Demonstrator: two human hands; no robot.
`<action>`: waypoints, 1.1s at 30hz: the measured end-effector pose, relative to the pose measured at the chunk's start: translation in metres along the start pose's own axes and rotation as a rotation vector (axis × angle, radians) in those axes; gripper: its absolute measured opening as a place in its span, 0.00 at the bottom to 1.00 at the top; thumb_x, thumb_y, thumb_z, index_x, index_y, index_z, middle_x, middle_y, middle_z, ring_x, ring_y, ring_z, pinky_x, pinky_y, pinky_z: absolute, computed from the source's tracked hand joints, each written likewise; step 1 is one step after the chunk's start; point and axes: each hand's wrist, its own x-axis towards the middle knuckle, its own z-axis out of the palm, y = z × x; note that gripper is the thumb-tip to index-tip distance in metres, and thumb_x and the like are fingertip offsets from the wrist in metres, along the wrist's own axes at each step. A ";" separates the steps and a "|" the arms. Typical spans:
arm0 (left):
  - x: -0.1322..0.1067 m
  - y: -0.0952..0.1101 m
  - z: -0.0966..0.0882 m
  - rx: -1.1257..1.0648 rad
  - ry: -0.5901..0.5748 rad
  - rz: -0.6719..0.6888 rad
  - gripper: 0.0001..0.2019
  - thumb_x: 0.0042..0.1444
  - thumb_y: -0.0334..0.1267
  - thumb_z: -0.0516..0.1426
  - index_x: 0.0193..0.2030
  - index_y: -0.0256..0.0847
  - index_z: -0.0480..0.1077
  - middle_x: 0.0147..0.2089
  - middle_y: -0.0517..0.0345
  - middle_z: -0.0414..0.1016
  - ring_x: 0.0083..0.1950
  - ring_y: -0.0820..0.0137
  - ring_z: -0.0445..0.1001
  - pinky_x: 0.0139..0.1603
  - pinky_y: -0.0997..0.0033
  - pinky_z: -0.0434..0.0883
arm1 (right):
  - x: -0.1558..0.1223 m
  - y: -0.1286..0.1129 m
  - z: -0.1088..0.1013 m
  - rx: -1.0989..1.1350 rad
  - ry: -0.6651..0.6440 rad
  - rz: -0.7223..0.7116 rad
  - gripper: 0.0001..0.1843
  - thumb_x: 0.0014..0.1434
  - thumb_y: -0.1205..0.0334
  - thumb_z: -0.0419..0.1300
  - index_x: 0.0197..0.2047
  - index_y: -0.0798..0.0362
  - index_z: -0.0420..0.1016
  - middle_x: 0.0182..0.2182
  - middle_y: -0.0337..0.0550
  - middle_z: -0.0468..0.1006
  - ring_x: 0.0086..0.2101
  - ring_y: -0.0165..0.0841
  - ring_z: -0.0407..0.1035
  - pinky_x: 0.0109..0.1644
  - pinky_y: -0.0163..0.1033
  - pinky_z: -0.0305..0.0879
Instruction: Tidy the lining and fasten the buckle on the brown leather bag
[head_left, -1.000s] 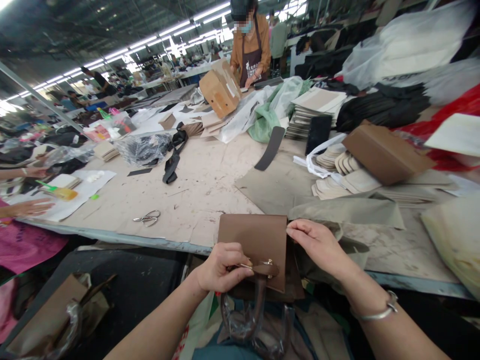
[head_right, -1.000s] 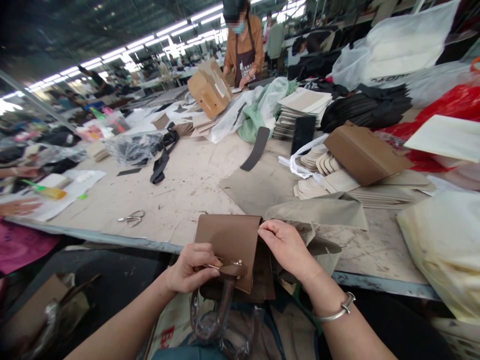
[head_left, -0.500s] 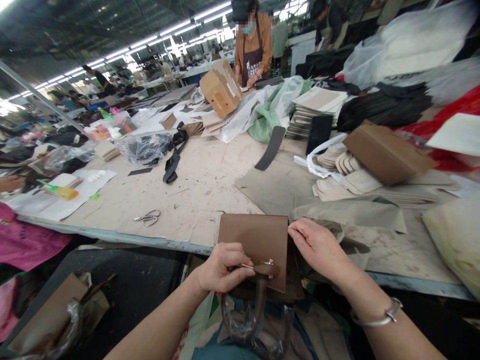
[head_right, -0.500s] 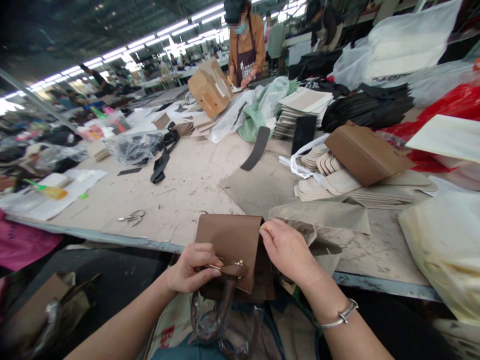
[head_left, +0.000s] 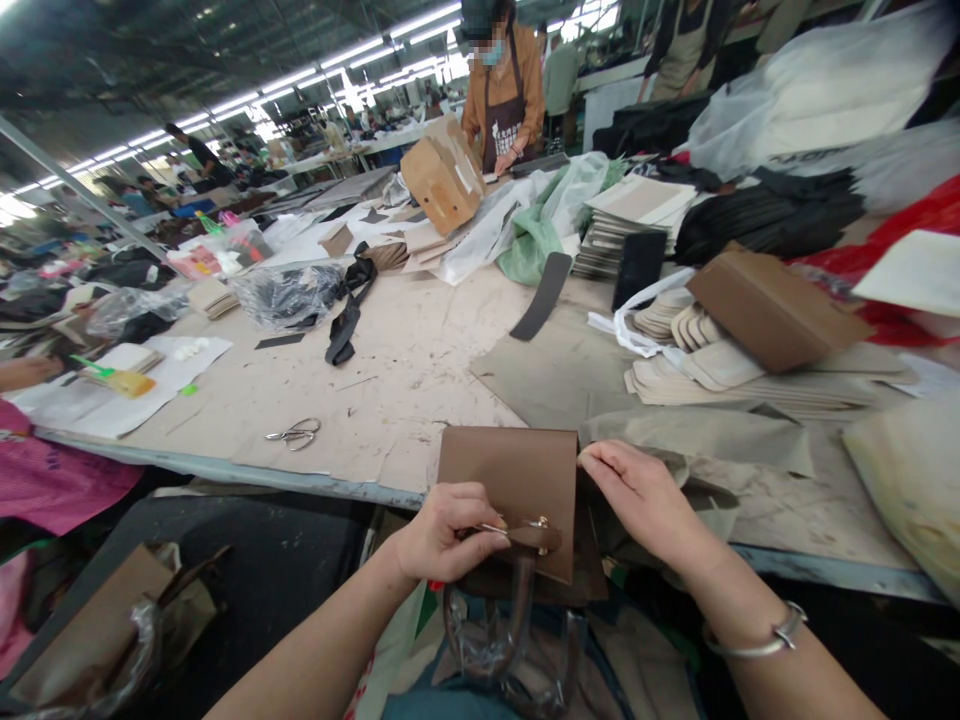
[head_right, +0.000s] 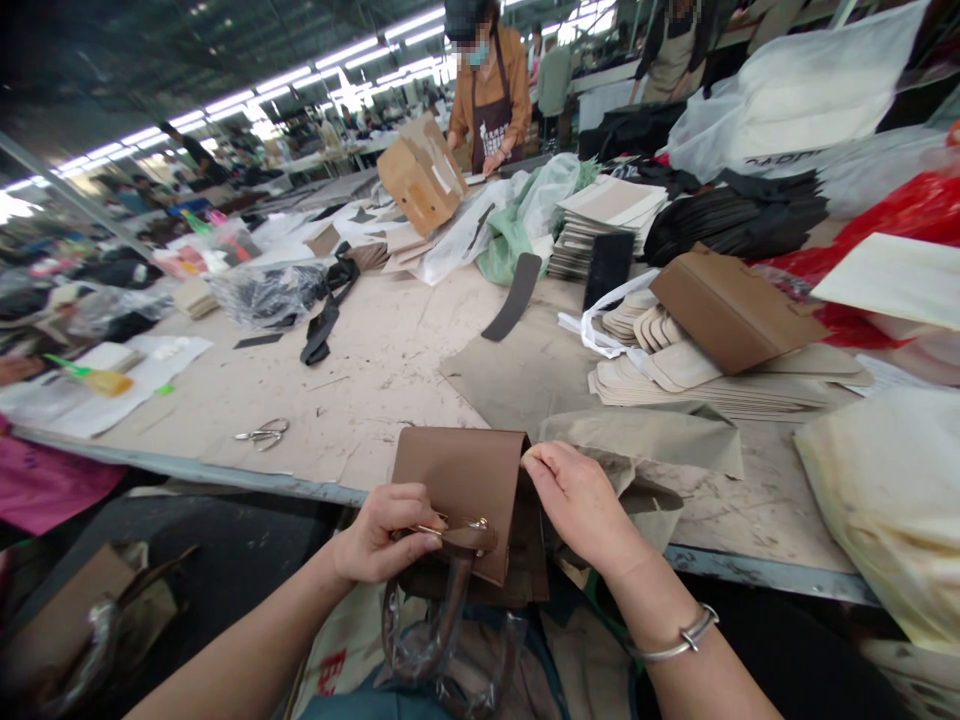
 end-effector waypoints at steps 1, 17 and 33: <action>0.000 0.000 0.000 -0.001 -0.001 0.000 0.08 0.56 0.35 0.56 0.34 0.33 0.75 0.26 0.50 0.72 0.27 0.72 0.69 0.27 0.75 0.66 | 0.000 -0.001 0.000 0.059 -0.017 0.030 0.16 0.67 0.57 0.45 0.31 0.51 0.67 0.29 0.39 0.70 0.32 0.32 0.65 0.38 0.37 0.58; 0.001 -0.003 -0.009 -0.127 0.073 -0.099 0.09 0.56 0.38 0.57 0.32 0.35 0.76 0.24 0.54 0.70 0.26 0.74 0.67 0.27 0.74 0.62 | 0.012 0.013 -0.001 0.444 0.181 0.275 0.16 0.56 0.51 0.56 0.23 0.53 0.66 0.20 0.34 0.63 0.24 0.28 0.58 0.29 0.34 0.55; 0.027 0.008 -0.027 -0.228 0.377 -0.511 0.16 0.53 0.48 0.58 0.27 0.34 0.72 0.25 0.60 0.65 0.28 0.74 0.62 0.31 0.74 0.61 | -0.054 0.018 -0.050 -0.508 0.228 0.227 0.26 0.59 0.48 0.52 0.55 0.54 0.69 0.41 0.55 0.78 0.36 0.50 0.73 0.36 0.49 0.67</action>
